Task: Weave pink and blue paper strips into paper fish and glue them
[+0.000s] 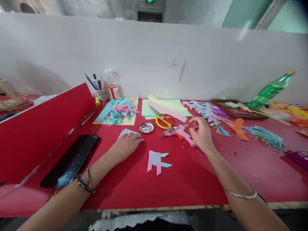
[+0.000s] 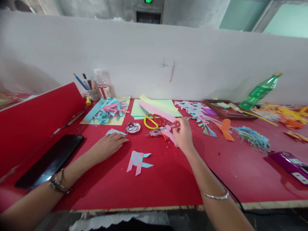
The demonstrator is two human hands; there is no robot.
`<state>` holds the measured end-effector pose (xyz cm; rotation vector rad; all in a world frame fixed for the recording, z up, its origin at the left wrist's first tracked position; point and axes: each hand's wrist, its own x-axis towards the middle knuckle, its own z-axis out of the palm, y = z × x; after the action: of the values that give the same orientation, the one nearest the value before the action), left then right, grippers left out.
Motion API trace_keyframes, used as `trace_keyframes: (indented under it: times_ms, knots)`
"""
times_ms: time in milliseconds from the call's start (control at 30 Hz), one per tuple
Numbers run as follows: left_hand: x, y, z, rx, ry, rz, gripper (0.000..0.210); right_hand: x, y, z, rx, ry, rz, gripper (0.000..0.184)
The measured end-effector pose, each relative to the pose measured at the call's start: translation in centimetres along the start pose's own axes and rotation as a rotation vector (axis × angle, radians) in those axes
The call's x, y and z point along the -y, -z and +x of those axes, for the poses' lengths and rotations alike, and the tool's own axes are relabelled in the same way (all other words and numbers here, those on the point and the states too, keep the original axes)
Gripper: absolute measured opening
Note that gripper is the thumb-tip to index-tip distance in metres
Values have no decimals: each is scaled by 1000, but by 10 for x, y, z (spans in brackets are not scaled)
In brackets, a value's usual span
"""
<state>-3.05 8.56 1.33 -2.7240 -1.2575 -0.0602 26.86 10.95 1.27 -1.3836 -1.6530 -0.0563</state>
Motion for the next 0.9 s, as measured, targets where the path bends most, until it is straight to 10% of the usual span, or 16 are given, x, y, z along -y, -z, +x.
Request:
trace_keyframes:
  times_ms: [333,900]
  knots:
    - [19,-8,-8,-100,24,-135,30,-21,1,1,75,-88,-41,30]
    - [-13,14,-13,31,-383,-464,34,-28,10,3,396,-186,-188,30]
